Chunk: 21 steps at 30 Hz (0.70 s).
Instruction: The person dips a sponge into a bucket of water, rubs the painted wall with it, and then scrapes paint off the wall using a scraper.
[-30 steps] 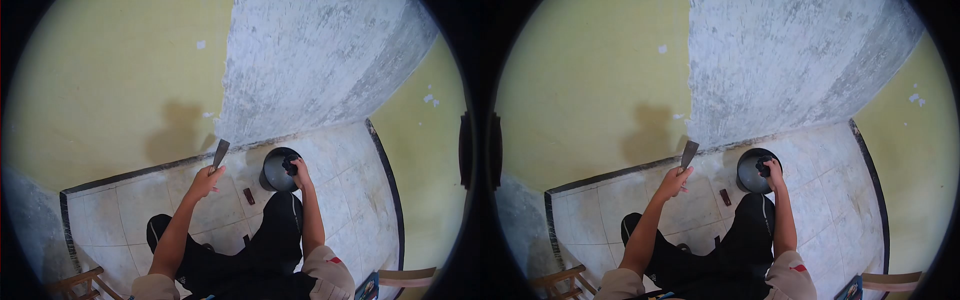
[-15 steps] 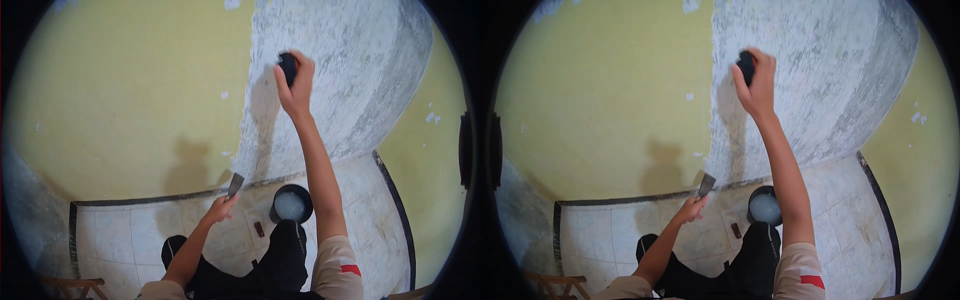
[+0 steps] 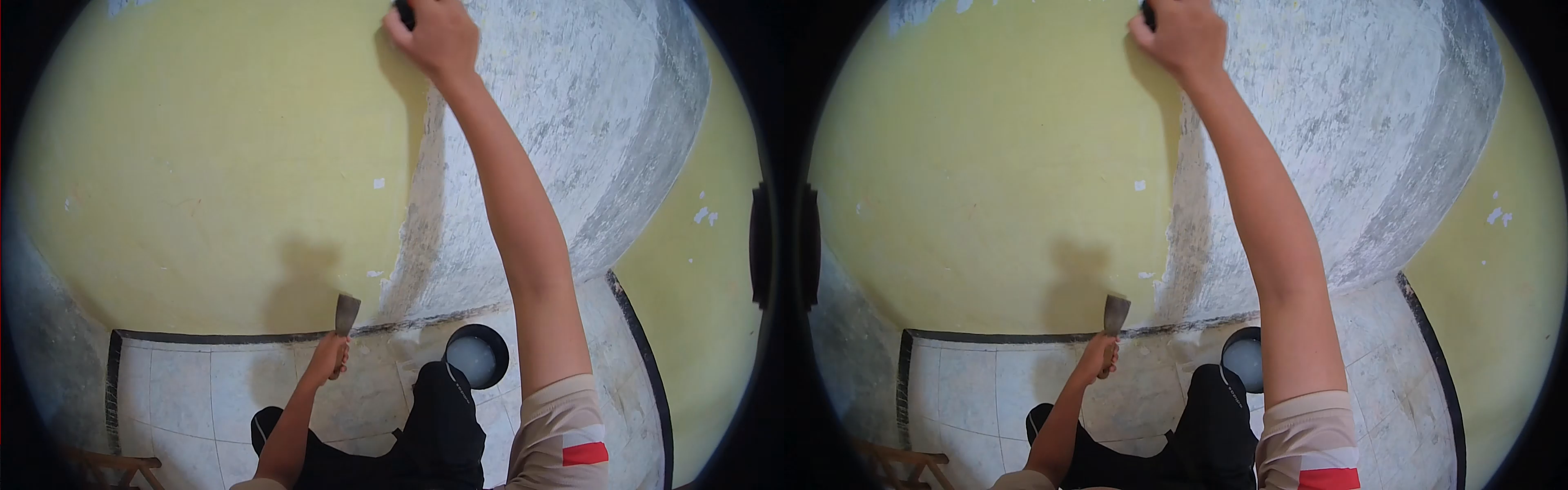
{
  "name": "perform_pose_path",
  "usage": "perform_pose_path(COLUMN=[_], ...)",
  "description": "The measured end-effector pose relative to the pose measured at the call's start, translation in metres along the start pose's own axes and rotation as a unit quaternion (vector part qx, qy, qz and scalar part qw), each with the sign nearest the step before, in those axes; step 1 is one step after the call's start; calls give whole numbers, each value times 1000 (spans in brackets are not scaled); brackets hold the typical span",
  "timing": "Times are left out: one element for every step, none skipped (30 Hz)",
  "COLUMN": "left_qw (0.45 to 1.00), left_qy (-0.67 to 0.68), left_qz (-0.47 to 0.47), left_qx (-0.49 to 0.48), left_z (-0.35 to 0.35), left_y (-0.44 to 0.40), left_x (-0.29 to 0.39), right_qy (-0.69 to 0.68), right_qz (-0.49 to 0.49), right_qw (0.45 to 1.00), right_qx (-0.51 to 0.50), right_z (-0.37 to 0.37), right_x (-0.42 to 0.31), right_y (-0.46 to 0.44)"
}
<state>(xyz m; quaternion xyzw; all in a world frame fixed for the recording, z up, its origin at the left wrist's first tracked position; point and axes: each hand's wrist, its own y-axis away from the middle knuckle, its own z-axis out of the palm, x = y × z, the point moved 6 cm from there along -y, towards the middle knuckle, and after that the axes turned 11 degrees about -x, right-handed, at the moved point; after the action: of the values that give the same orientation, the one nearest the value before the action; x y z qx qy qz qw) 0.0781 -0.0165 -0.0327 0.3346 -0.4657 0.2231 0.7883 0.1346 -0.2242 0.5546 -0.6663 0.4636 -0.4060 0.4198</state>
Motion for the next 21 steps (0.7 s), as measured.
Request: perform_pose_path(left_qw=[1000,1000,1000,1000,1000,1000,1000,1000,1000,1000,1000,999,999,999,999,998,998,998,997,997,998], left_qy=[0,8,16,9,11,14,17,18,-1,-19,-18,-19,-21,-20,-21,-22,-20,-23,-30,-34,-27], left_qz=[-5,1,7,7,1,3,8,8,13,19,19,27,36,39,45,51,52,57,64,66,63], left_qx=[0,-2,-5,-3,-1,-2,-2,0,4,8,10,7,6,10,5,0,2,0,-3,-7,1], left_z=[0,0,0,0,1,3,6,10,14,17,19,24,25,22,23,24,21,18,15,12,8], left_y=[-3,-9,-14,-20,-24,-29,-34,-35,-35,-34,-32,-29,-26,-25,-25,-23,-22,-23,-25,-29,-33], left_x=[2,4,4,3,0,-3,-5,-4,-3,-1,2,3,5,6,6,6,4,2,4,2,-1], right_qy=[0,21,40,37,46,56,54,91,127,126,101,101,107,93,79,77,63,52,27,4,0], right_qz=[4,-54,-111,-109,-142,-175,-175,-212,-246,-227,-234,-135,-102,-70,-38,-39,-33,-25,-68,-111,-155], right_qw=[1000,998,992,992,987,981,981,973,961,964,960,981,979,982,983,983,983,982,985,986,984], right_qx=[-4,-24,-47,-51,-59,-67,-69,-27,17,55,117,98,137,149,160,159,170,181,153,124,93], right_z=[9,26,41,52,61,65,64,58,53,49,44,19,14,14,16,23,30,36,44,54,68], right_x=[-3,-12,-22,-26,-38,-44,-40,-39,-39,-34,-26,-31,-27,-27,-29,-37,-48,-57,-69,-81,-97], right_y=[8,20,33,47,63,73,74,72,69,56,36,17,-2,-19,-29,-31,-31,-30,-31,-29,-24])
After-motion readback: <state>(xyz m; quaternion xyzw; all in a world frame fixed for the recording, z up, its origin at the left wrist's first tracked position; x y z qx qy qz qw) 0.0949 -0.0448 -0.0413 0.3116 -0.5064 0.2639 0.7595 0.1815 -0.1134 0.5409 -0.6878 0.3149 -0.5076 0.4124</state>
